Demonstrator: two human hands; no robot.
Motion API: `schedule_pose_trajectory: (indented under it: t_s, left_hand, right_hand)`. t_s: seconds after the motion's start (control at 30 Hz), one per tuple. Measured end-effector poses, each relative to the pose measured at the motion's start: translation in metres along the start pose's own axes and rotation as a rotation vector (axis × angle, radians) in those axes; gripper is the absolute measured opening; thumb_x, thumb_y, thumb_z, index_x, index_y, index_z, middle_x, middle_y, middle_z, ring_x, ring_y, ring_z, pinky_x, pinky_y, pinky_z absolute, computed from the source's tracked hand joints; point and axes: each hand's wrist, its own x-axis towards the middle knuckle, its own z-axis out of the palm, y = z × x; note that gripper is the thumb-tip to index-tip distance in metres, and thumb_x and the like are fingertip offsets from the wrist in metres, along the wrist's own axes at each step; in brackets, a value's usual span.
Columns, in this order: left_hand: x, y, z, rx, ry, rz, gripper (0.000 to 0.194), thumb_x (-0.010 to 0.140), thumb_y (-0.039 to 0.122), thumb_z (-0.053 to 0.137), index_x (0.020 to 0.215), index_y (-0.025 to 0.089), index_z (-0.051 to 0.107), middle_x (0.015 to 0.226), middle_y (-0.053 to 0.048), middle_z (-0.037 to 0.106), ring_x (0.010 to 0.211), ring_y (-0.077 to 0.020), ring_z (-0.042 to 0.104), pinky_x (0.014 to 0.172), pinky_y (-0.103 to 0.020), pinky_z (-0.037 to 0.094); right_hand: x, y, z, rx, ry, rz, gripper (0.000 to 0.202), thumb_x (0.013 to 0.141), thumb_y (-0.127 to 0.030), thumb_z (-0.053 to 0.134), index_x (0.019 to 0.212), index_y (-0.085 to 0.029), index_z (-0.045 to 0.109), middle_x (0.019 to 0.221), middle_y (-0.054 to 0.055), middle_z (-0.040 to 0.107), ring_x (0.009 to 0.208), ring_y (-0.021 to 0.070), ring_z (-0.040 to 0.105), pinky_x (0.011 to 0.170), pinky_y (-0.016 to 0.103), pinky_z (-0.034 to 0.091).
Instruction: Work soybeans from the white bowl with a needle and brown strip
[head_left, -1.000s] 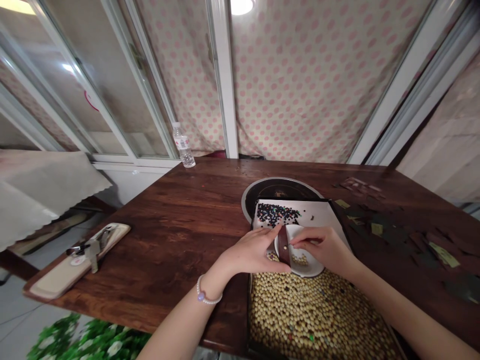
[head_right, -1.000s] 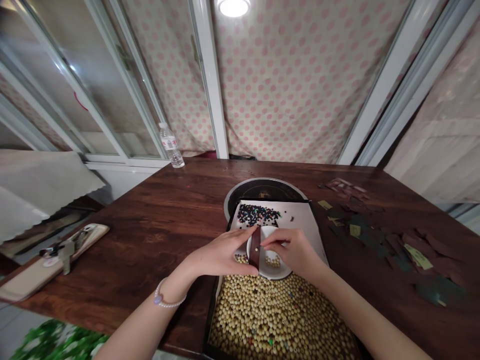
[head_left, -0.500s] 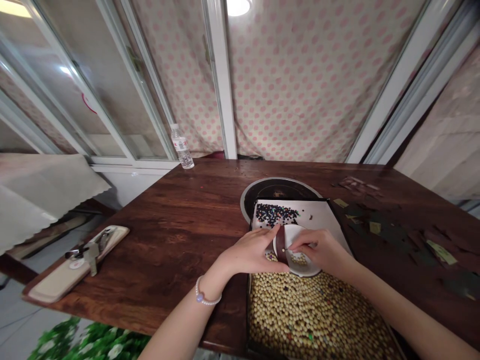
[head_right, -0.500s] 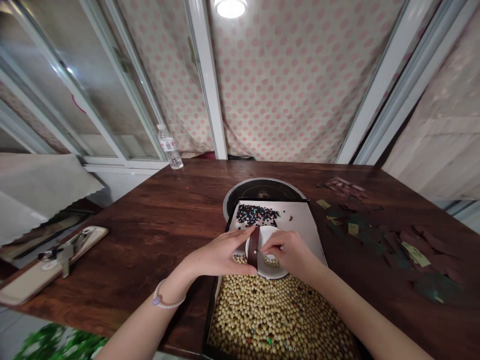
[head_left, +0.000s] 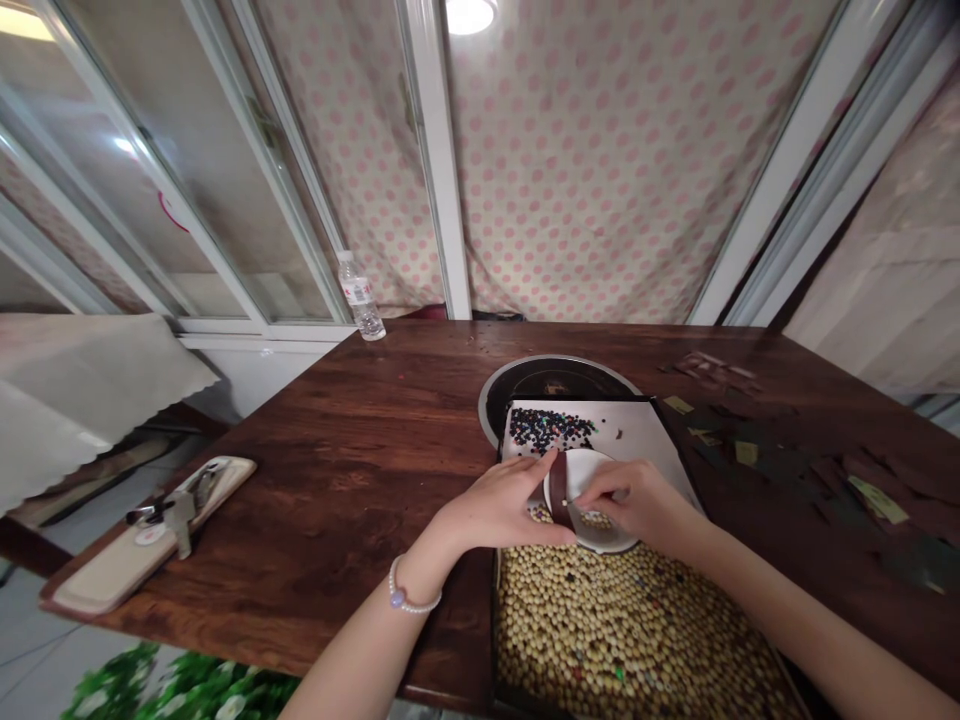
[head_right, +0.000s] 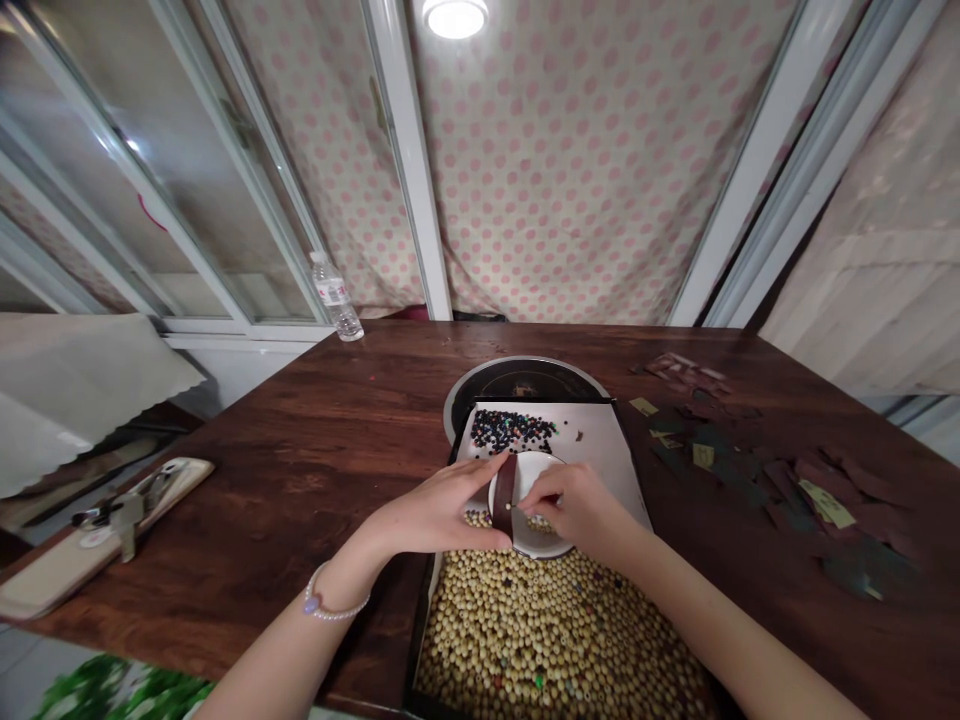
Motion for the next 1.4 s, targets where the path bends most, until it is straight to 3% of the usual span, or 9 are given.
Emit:
schedule_pose_trajectory:
  t_s: [0.17, 0.43, 0.57, 0.7, 0.83, 0.97, 1.1, 1.23, 1.4]
  left_hand:
    - [0.0001, -0.0004, -0.0003, 0.000, 0.005, 0.007, 0.100, 0.066, 0.062, 0.066, 0.144, 0.013, 0.026, 0.144, -0.019, 0.038, 0.131, -0.0355, 0.038, 0.109, -0.047, 0.029]
    - [0.0007, -0.0022, 0.0009, -0.014, 0.010, 0.017, 0.101, 0.066, 0.064, 0.065, 0.144, 0.012, 0.026, 0.141, -0.020, 0.042, 0.130, -0.0364, 0.039, 0.108, -0.047, 0.030]
    - [0.0005, -0.0022, 0.0009, -0.028, 0.015, 0.011, 0.100, 0.066, 0.064, 0.065, 0.144, 0.015, 0.028, 0.143, -0.019, 0.040, 0.131, -0.0366, 0.038, 0.108, -0.047, 0.030]
    - [0.0000, -0.0029, 0.0012, -0.025, 0.009, 0.020, 0.099, 0.066, 0.061, 0.066, 0.144, 0.015, 0.027, 0.146, -0.019, 0.036, 0.133, -0.0355, 0.035, 0.109, -0.046, 0.028]
    - [-0.0002, -0.0030, 0.0013, -0.026, 0.008, 0.009, 0.099, 0.066, 0.062, 0.066, 0.144, 0.016, 0.026, 0.147, -0.017, 0.035, 0.134, -0.0355, 0.033, 0.109, -0.047, 0.028]
    - [-0.0004, -0.0020, 0.0007, -0.021, 0.002, 0.015, 0.099, 0.066, 0.061, 0.066, 0.145, 0.016, 0.025, 0.145, -0.017, 0.038, 0.133, -0.0356, 0.035, 0.109, -0.046, 0.029]
    - [-0.0003, -0.0010, 0.0000, -0.021, -0.012, -0.015, 0.101, 0.066, 0.060, 0.067, 0.144, 0.010, 0.026, 0.146, -0.019, 0.035, 0.134, -0.0359, 0.032, 0.110, -0.045, 0.027]
    - [0.0001, -0.0010, -0.0001, -0.026, -0.011, 0.007, 0.101, 0.066, 0.058, 0.069, 0.144, 0.011, 0.026, 0.146, -0.019, 0.036, 0.133, -0.0349, 0.035, 0.110, -0.044, 0.028]
    - [-0.0002, -0.0006, -0.0004, -0.008, -0.011, -0.009, 0.100, 0.066, 0.059, 0.068, 0.144, 0.012, 0.027, 0.146, -0.018, 0.035, 0.135, -0.0334, 0.032, 0.110, -0.043, 0.028]
  right_hand:
    - [0.0001, -0.0013, 0.0023, 0.054, 0.087, 0.104, 0.012, 0.073, -0.015, 0.062, 0.070, -0.020, 0.073, 0.069, 0.001, 0.073, 0.063, 0.0157, 0.065, 0.058, 0.025, 0.049]
    - [0.0038, -0.0030, 0.0008, 0.048, 0.129, 0.017, 0.012, 0.072, -0.013, 0.058, 0.070, -0.018, 0.069, 0.070, 0.002, 0.067, 0.061, 0.0129, 0.057, 0.054, 0.024, 0.043]
    - [0.0040, -0.0055, -0.0018, 0.052, -0.009, -0.048, 0.011, 0.071, -0.012, 0.057, 0.070, -0.018, 0.067, 0.066, 0.001, 0.062, 0.057, 0.0116, 0.053, 0.052, 0.023, 0.042]
    - [0.0034, -0.0074, -0.0031, 0.037, 0.103, -0.035, 0.012, 0.072, -0.012, 0.055, 0.072, -0.017, 0.066, 0.067, 0.001, 0.061, 0.057, 0.0114, 0.052, 0.052, 0.023, 0.041]
    - [0.0031, -0.0075, -0.0025, 0.069, -0.040, -0.064, 0.010, 0.071, -0.012, 0.058, 0.070, -0.017, 0.066, 0.065, 0.000, 0.060, 0.055, 0.0104, 0.051, 0.050, 0.022, 0.040]
    - [0.0034, -0.0083, -0.0019, 0.022, 0.110, -0.045, 0.013, 0.071, -0.010, 0.056, 0.071, -0.017, 0.067, 0.066, 0.001, 0.061, 0.056, 0.0104, 0.050, 0.051, 0.022, 0.039]
    - [0.0022, -0.0074, -0.0037, 0.042, -0.041, -0.106, 0.011, 0.073, -0.014, 0.060, 0.071, -0.019, 0.070, 0.064, 0.000, 0.062, 0.054, 0.0103, 0.050, 0.049, 0.022, 0.038]
    - [0.0017, -0.0030, -0.0037, 0.041, 0.102, -0.083, 0.013, 0.074, -0.015, 0.059, 0.073, -0.019, 0.072, 0.069, 0.002, 0.065, 0.057, 0.0111, 0.053, 0.050, 0.022, 0.040]
    - [0.0030, -0.0032, -0.0033, 0.046, -0.016, -0.105, 0.011, 0.073, -0.016, 0.061, 0.071, -0.020, 0.072, 0.068, 0.001, 0.066, 0.056, 0.0113, 0.054, 0.049, 0.022, 0.041]
